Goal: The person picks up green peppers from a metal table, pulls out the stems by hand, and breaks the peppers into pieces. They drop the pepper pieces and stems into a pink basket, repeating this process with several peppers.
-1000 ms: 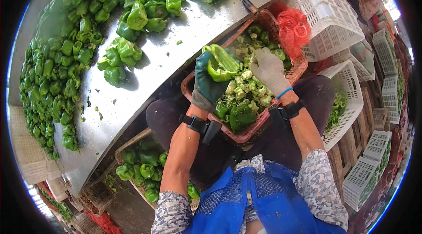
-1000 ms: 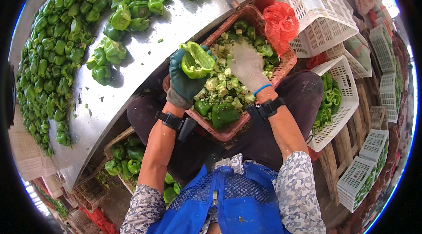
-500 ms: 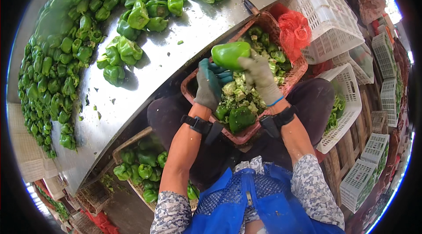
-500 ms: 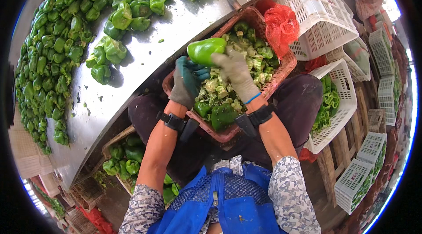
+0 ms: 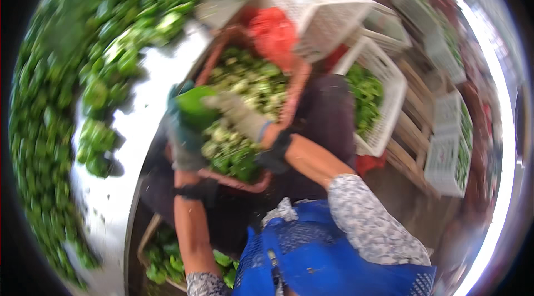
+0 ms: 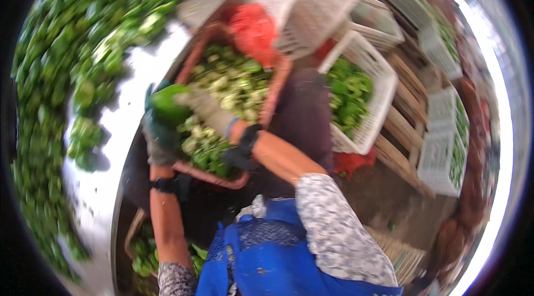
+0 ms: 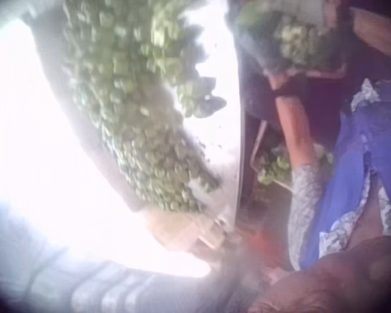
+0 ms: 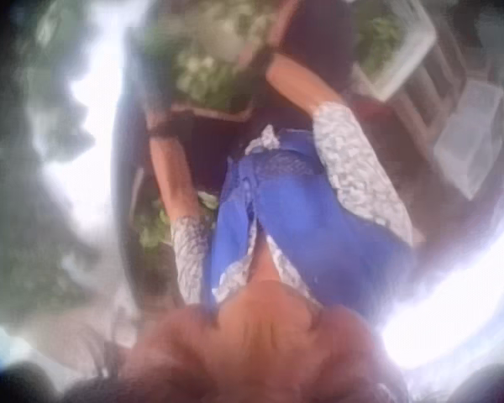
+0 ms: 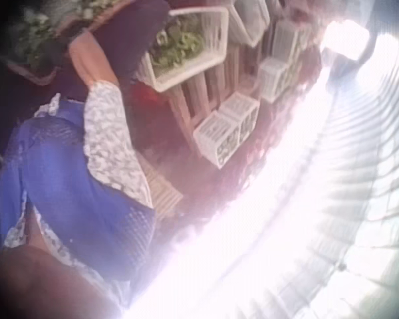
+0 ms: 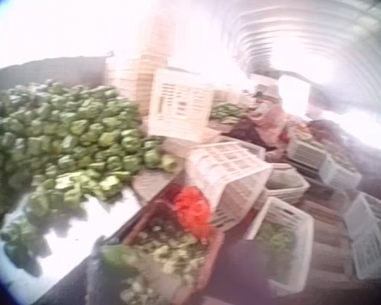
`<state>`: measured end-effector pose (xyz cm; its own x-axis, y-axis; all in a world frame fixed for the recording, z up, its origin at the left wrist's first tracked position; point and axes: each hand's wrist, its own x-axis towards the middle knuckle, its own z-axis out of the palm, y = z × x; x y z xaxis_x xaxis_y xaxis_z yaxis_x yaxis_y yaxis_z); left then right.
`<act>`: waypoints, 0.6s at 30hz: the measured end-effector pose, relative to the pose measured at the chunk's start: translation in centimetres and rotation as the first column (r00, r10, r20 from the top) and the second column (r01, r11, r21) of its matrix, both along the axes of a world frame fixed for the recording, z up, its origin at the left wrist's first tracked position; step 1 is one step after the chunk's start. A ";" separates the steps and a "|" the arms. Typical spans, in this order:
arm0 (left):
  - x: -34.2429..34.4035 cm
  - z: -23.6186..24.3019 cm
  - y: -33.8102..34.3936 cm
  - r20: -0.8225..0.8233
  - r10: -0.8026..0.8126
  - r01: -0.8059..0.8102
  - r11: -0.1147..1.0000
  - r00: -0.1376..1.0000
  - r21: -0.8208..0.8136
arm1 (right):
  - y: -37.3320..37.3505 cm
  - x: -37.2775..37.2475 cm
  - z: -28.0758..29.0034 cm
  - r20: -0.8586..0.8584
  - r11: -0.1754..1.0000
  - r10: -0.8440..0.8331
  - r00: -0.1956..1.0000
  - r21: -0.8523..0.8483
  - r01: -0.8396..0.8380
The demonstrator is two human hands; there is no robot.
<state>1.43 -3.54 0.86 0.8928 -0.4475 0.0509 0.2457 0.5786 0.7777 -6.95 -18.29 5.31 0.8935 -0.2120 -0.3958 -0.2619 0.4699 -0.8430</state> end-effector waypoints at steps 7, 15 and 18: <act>-1.0 3.7 -2.3 -0.230 0.068 -0.042 0.992 0.971 0.118 | -9.6 -5.4 10.2 0.121 0.806 -0.282 0.952 -0.509 0.303; 0.4 0.4 -1.9 -0.228 -0.134 0.129 0.991 0.964 -0.038 | -26.2 -18.5 6.5 0.203 -0.503 -0.612 0.764 -0.845 -0.179; -0.9 -0.9 -6.6 -0.372 -0.201 0.173 0.979 0.906 -0.108 | -41.2 -25.8 2.0 0.221 -0.752 -0.411 0.884 -0.631 -0.192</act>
<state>0.51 -10.12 -0.02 0.7511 -0.6161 -0.2372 0.6230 0.5428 0.5632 -32.80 -59.52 7.27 0.6625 -0.4119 0.6257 -0.6803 -0.6804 0.2725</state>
